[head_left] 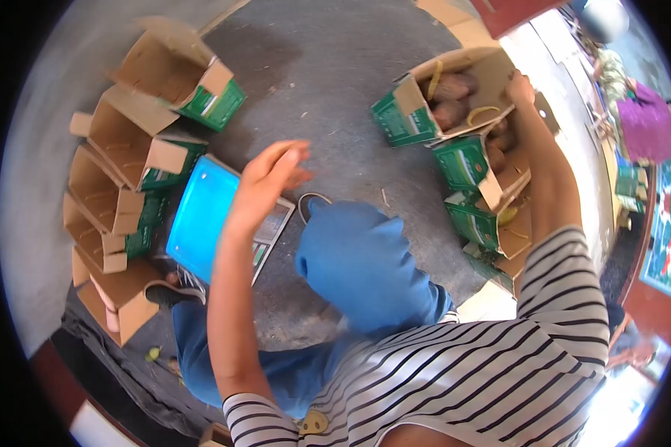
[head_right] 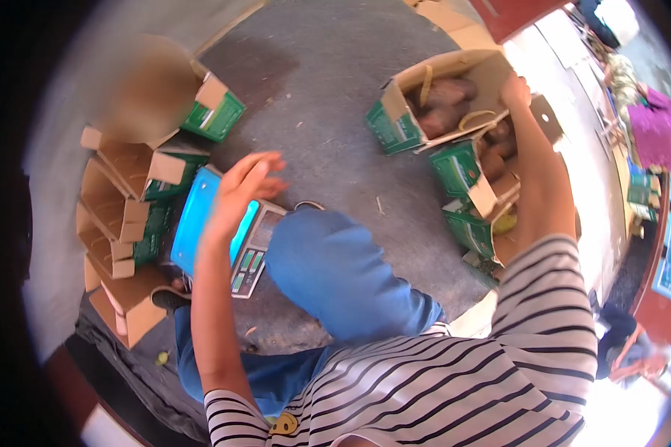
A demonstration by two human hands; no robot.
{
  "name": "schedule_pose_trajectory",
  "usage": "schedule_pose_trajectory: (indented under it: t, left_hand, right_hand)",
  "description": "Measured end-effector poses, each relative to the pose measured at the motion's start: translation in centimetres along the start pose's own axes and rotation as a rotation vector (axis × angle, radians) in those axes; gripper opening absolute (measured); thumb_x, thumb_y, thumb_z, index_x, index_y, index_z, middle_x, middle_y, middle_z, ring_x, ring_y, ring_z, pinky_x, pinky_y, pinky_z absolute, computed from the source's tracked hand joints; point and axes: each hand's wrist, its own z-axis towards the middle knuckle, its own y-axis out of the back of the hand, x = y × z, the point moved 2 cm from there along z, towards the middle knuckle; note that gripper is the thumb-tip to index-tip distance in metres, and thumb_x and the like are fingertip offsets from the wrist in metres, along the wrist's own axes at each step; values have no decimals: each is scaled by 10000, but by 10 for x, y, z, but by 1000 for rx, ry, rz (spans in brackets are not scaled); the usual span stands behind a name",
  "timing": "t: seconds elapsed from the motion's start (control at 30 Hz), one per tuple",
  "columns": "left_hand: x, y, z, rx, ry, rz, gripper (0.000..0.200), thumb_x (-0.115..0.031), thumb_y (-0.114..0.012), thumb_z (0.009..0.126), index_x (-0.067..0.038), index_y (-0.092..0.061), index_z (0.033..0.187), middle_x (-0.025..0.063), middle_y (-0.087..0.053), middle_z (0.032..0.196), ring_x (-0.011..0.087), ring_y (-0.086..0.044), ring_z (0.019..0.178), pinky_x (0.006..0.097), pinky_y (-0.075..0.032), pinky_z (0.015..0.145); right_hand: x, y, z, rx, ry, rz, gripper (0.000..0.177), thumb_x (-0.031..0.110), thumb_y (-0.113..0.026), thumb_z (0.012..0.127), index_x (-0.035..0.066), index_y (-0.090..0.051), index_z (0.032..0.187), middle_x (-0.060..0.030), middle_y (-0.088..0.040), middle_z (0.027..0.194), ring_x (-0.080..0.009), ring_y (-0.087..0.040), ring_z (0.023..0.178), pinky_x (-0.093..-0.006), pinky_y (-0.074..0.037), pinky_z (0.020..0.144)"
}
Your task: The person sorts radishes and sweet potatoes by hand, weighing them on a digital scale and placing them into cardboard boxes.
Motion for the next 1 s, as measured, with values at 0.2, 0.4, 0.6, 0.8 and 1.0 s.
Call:
schedule_pose_trajectory:
  t: [0.2, 0.4, 0.6, 0.8, 1.0]
  left_hand:
    - [50, 76, -139, -337, 146, 304, 374, -262, -532, 941, 18, -538, 1189, 121, -618, 1072, 157, -620, 848, 285, -479, 751]
    - [121, 103, -223, -500, 252, 451, 324, -204, -586, 900, 33, -563, 1119, 173, -635, 1045, 212, -648, 799, 319, -497, 707]
    - [100, 91, -225, -577, 192, 811, 324, -183, -614, 847, 8, -574, 1106, 205, -605, 1042, 324, -623, 837, 388, -488, 740]
    - [90, 88, -230, -536, 130, 841, 323, -208, -599, 847, -7, -547, 1094, 197, -584, 1058, 383, -600, 903, 454, -498, 749]
    - [78, 85, -243, -550, 138, 814, 334, -194, -598, 854, -31, -534, 1138, 203, -585, 1046, 392, -586, 911, 460, -481, 755]
  right_hand:
    - [173, 68, -99, -317, 867, 513, 333, 134, -526, 853, 97, -551, 1182, -148, -519, 1254, -335, -535, 1102, -396, -453, 924]
    - [353, 117, -243, -24, 1423, 590, 233, 149, -506, 886, 75, -615, 1078, -75, -573, 1197, -296, -591, 1022, -391, -490, 853]
    - [506, 111, -317, 192, 1432, 546, 295, 231, -542, 858, 123, -631, 1118, -150, -409, 1386, -321, -538, 1134, -409, -443, 935]
    - [596, 43, -321, 260, 1461, 646, 415, 264, -547, 851, 43, -571, 1201, -205, -403, 1375, -348, -483, 1190, -397, -387, 998]
    - [508, 83, -288, 341, 1362, 743, 375, 271, -530, 889, -2, -585, 1140, -206, -604, 1112, -325, -578, 1052, -380, -444, 908]
